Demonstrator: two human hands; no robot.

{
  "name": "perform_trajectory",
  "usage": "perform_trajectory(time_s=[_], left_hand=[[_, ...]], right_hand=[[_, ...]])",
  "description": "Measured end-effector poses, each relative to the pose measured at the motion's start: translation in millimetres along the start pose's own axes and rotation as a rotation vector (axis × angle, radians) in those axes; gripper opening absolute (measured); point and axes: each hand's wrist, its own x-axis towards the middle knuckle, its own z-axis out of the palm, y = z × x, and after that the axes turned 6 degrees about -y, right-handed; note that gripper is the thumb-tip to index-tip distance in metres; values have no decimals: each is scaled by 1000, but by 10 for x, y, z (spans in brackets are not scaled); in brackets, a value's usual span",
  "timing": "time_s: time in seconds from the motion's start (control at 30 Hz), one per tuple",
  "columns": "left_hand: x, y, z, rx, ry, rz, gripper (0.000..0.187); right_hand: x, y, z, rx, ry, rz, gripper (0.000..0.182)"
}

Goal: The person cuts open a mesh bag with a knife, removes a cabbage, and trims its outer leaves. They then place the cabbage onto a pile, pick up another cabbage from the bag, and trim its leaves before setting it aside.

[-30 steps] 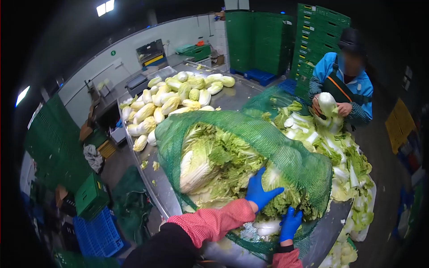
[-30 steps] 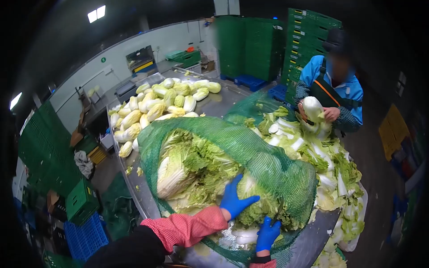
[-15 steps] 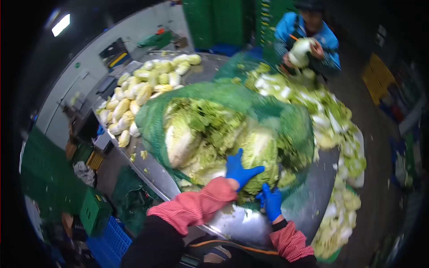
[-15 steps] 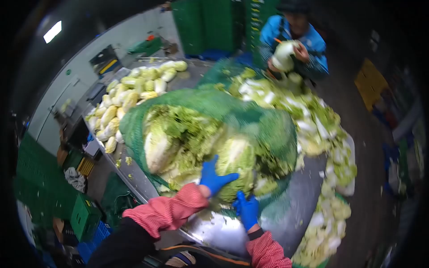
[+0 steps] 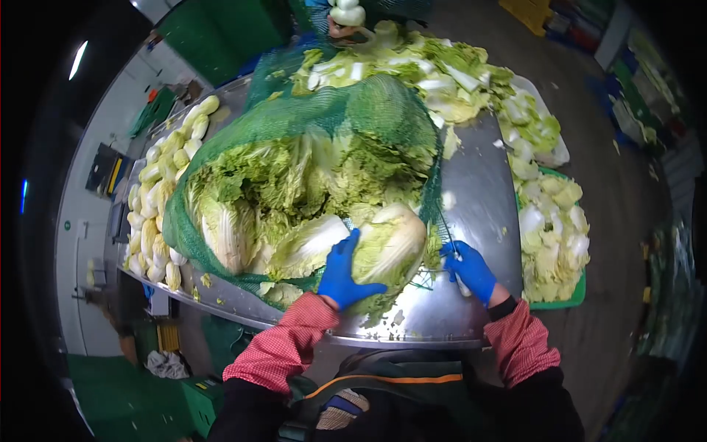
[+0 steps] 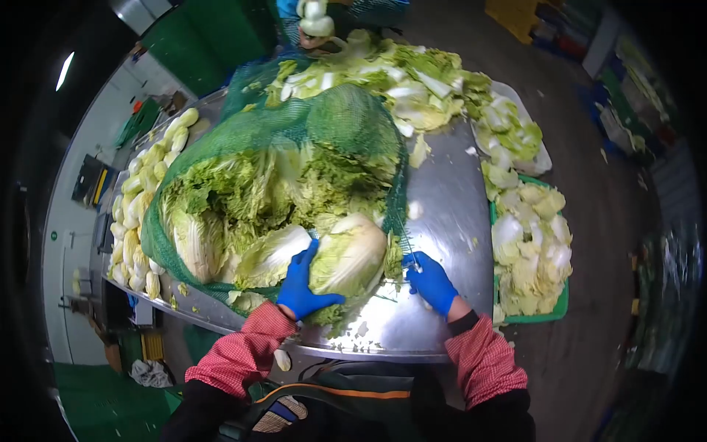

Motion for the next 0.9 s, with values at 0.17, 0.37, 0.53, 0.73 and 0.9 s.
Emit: perform_trajectory(time_s=[0.17, 0.37, 0.53, 0.73, 0.9], left_hand=[[-4, -331, -25, -197, -53, 38, 121], [103, -512, 6, -306, -103, 86, 121], [204, -485, -18, -322, -129, 46, 120], [305, -532, -23, -339, -127, 43, 118], [239, -518, -13, -317, -122, 120, 117]], right_hand=[[-158, -260, 88, -208, 17, 193, 31], [83, -475, 274, -743, 99, -164, 26], [385, -378, 269, -810, -1, -34, 25], [794, -284, 206, -947, -69, 80, 23], [638, -276, 236, -919, -78, 101, 26]])
